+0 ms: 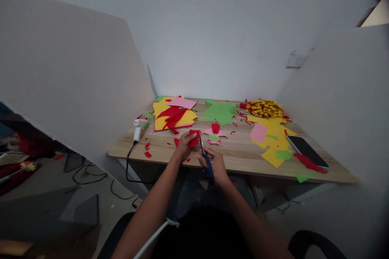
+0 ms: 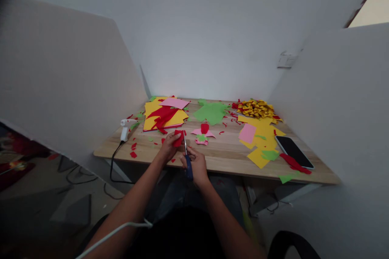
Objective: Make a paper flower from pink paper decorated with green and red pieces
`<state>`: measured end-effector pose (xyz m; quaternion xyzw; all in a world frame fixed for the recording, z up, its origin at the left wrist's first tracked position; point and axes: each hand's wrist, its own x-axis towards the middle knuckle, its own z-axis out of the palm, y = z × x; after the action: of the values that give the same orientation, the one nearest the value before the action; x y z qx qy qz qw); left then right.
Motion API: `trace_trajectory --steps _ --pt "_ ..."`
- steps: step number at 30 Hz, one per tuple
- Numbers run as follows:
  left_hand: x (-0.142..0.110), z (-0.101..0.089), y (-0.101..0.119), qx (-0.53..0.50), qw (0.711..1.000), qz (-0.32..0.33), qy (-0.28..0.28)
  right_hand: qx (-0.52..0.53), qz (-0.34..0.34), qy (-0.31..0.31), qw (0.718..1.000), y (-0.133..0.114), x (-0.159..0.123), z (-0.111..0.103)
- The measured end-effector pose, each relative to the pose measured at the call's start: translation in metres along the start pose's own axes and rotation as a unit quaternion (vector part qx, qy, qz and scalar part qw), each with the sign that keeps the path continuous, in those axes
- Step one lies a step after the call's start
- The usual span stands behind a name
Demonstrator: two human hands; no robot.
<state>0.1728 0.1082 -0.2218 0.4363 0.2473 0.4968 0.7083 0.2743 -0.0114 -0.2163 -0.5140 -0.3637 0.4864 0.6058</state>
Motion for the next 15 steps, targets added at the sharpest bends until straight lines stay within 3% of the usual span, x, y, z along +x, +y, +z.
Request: trace_trajectory --steps 8,11,15 --pt "-0.0017 -0.0003 0.0000 -0.013 1.000 0.003 0.019 0.123 0.007 -0.013 0.992 -0.0001 -0.0028 0.0027" --pt "-0.0016 -0.0001 0.0007 -0.020 0.999 0.004 0.026 0.177 0.018 -0.049 0.983 -0.0008 -0.0062 0.0015" --pt "0.0014 0.0003 -0.0002 -0.033 0.999 0.015 0.037 0.144 0.014 -0.075 0.987 -0.0001 -0.0073 0.0051"
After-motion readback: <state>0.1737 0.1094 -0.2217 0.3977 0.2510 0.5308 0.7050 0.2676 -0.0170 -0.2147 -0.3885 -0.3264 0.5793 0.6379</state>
